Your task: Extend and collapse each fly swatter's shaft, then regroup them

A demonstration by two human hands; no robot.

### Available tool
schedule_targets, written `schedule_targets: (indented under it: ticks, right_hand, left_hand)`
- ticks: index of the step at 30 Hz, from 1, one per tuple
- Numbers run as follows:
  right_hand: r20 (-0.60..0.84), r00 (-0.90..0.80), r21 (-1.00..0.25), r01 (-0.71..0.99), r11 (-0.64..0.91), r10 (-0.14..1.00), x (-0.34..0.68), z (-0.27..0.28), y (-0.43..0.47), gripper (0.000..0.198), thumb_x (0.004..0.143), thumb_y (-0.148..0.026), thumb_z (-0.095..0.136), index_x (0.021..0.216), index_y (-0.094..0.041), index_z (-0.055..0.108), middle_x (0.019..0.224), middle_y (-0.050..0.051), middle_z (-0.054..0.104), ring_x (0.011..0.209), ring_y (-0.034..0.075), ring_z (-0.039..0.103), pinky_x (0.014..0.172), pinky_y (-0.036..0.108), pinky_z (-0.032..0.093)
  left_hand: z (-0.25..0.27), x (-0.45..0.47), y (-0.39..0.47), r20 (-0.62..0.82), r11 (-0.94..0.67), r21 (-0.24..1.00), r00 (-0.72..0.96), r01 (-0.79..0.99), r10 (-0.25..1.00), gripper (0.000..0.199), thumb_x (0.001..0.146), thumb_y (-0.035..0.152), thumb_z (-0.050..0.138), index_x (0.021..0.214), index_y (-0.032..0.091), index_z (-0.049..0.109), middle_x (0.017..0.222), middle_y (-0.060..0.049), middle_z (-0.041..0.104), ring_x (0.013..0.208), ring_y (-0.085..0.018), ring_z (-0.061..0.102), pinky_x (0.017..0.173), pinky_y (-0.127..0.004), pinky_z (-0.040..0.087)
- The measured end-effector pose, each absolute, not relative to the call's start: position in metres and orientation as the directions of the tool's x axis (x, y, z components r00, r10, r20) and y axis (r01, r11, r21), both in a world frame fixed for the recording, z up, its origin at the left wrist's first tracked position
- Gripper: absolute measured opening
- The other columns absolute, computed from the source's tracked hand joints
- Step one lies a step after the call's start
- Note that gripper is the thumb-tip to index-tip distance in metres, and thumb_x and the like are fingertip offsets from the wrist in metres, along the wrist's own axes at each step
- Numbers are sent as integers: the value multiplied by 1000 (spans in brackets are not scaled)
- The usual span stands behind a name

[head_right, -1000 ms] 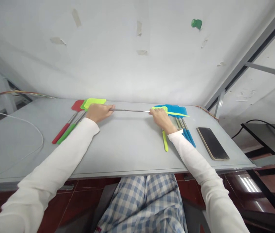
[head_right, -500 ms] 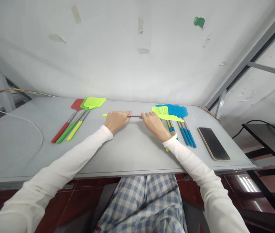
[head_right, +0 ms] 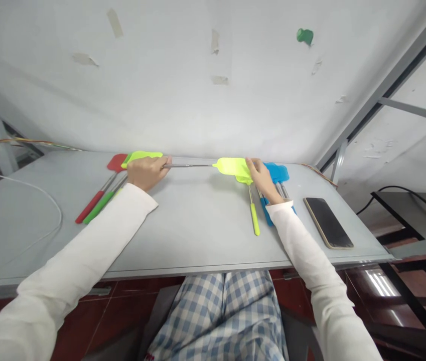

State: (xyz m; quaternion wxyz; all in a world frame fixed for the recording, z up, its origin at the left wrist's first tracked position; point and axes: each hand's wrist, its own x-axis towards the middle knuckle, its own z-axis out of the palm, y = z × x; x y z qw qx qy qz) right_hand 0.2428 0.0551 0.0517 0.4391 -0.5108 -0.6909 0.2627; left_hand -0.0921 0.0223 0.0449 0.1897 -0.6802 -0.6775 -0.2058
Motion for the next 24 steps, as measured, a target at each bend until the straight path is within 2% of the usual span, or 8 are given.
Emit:
schedule_targets:
  ticks: [2, 4, 7, 12, 17, 19, 21, 24]
  right_hand:
    - [173, -184, -952, 222, 212, 968, 238, 50, 52, 45, 83, -58, 55, 113, -24, 52, 99, 6, 65, 81, 20, 66, 68, 36, 55]
    - [116, -268, -991, 40, 131, 957, 230, 50, 46, 45, 78, -50, 65, 112, -23, 52, 95, 5, 65, 72, 18, 66, 62, 34, 56]
    - [129, -340, -992, -39, 123, 932, 221, 52, 36, 38, 76, -44, 69, 102, -21, 55, 95, 5, 65, 66, 15, 64, 60, 33, 56]
    - [155, -413, -982, 38, 187, 897, 218, 54, 26, 41, 78, -47, 66, 109, -25, 49, 101, 3, 64, 52, 10, 58, 50, 31, 53]
    - [178, -412, -966, 101, 239, 894, 218, 50, 27, 45, 81, -50, 62, 115, -26, 46, 104, 5, 64, 55, 12, 61, 51, 31, 54]
    - [178, -413, -952, 156, 262, 893, 218, 47, 31, 48, 82, -54, 58, 119, -25, 45, 107, 7, 63, 65, 16, 64, 53, 32, 54]
    - [212, -375, -908, 265, 324, 902, 218, 43, 35, 53, 83, -57, 54, 124, -24, 44, 115, 10, 61, 84, 22, 66, 60, 36, 56]
    - [368, -280, -749, 476, 461, 887, 218, 34, 41, 66, 84, -59, 50, 135, -19, 36, 129, 16, 53, 115, 30, 55, 87, 47, 52]
  left_hand:
    - [44, -89, 22, 552, -30, 28, 10, 999, 834, 48, 93, 42, 29, 79, 20, 69, 71, -13, 66, 75, -24, 61, 60, -32, 29]
    - [42, -84, 22, 557, -37, 33, 12, 999, 830, 49, 93, 42, 28, 78, 20, 69, 71, -13, 67, 75, -24, 61, 60, -31, 29]
    - [34, -74, 21, 532, -18, 43, -8, 999, 847, 50, 94, 43, 28, 78, 19, 69, 71, -13, 68, 70, -22, 62, 58, -30, 27]
    - [22, -49, 18, 480, -41, 68, 3, 997, 877, 52, 95, 44, 28, 81, 18, 71, 74, -14, 71, 66, -21, 64, 56, -30, 25]
    - [25, -39, 14, 454, -29, 61, -2, 998, 891, 55, 96, 45, 25, 83, 18, 72, 76, -15, 72, 71, -23, 66, 58, -30, 27]
    - [28, -38, 13, 420, -7, 69, -22, 998, 907, 54, 95, 46, 26, 87, 19, 72, 81, -15, 73, 76, -25, 67, 59, -31, 29]
    - [30, -38, 13, 383, 25, 86, -56, 996, 922, 50, 94, 46, 28, 90, 20, 71, 85, -15, 73, 80, -27, 67, 61, -32, 31]
    - [30, -39, 12, 317, 55, 107, -86, 993, 945, 46, 93, 47, 31, 91, 22, 70, 87, -13, 73, 84, -28, 67, 63, -32, 33]
